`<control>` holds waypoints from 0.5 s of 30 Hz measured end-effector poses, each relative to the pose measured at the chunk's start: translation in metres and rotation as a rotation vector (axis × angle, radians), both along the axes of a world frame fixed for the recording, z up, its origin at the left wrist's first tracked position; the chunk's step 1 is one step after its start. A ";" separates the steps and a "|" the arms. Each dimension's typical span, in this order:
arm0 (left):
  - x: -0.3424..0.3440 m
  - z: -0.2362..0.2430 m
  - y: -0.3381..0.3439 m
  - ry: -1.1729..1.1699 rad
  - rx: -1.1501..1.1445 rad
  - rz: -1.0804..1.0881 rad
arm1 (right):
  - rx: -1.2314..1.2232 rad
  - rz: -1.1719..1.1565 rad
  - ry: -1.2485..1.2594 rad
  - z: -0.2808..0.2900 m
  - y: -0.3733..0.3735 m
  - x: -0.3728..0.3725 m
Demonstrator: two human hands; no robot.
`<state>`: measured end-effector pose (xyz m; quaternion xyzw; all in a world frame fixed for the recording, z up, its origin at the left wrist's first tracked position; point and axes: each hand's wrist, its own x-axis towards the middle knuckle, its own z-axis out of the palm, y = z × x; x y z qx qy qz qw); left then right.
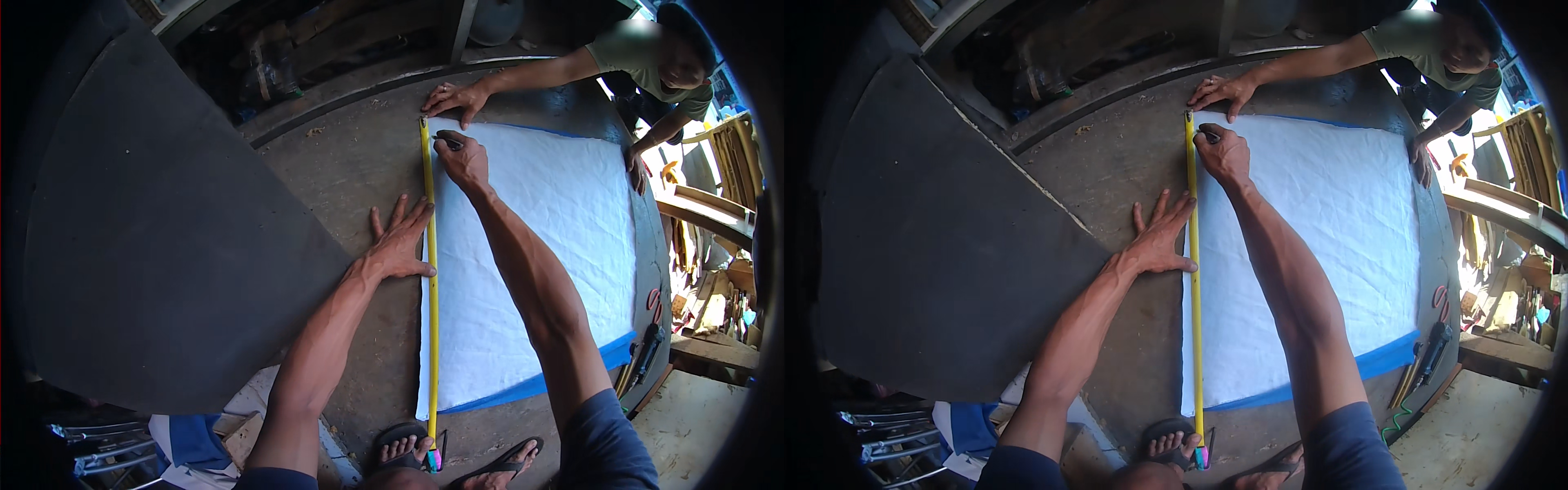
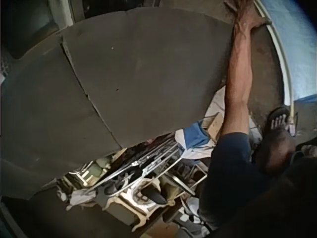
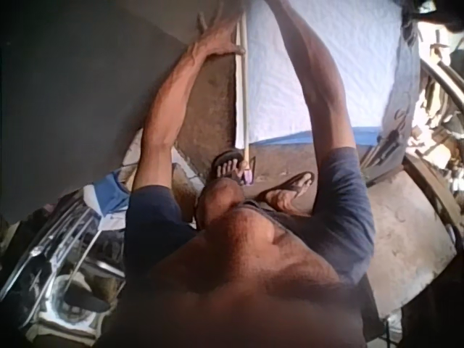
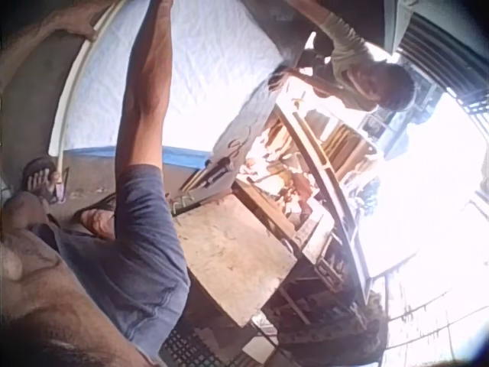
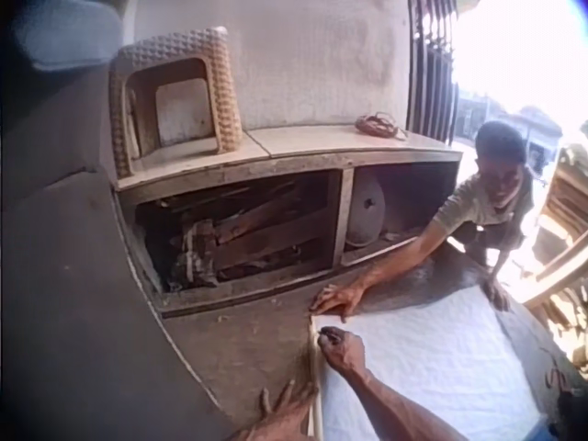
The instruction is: The person measures a piece of fabric with a measuring tape and marks it with a pen before cutting along the marked line with scissors.
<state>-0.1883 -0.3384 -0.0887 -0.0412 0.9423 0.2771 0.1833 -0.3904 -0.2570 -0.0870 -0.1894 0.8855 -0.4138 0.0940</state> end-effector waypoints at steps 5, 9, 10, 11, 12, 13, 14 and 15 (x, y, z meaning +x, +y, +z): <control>0.002 0.002 -0.004 -0.024 -0.022 -0.029 | 0.184 0.022 0.031 0.021 -0.013 -0.002; -0.001 0.000 -0.001 -0.004 0.000 -0.019 | 0.200 0.105 0.075 0.023 -0.007 -0.006; -0.001 -0.001 -0.001 0.008 0.006 -0.014 | 0.180 0.129 0.081 0.021 -0.001 -0.002; -0.003 -0.002 0.001 0.020 0.013 -0.011 | 0.162 0.151 0.089 0.019 0.005 0.001; -0.003 -0.002 0.002 -0.002 0.017 -0.002 | 0.152 0.150 0.077 0.018 0.014 0.012; -0.003 -0.002 0.001 -0.026 0.016 0.011 | 0.138 0.153 0.065 0.018 0.022 0.029; -0.003 -0.001 0.001 -0.049 0.017 0.022 | 0.124 0.155 0.054 0.018 0.033 0.048; -0.003 -0.001 0.001 -0.028 0.025 0.019 | 0.114 0.154 0.050 0.021 0.047 0.070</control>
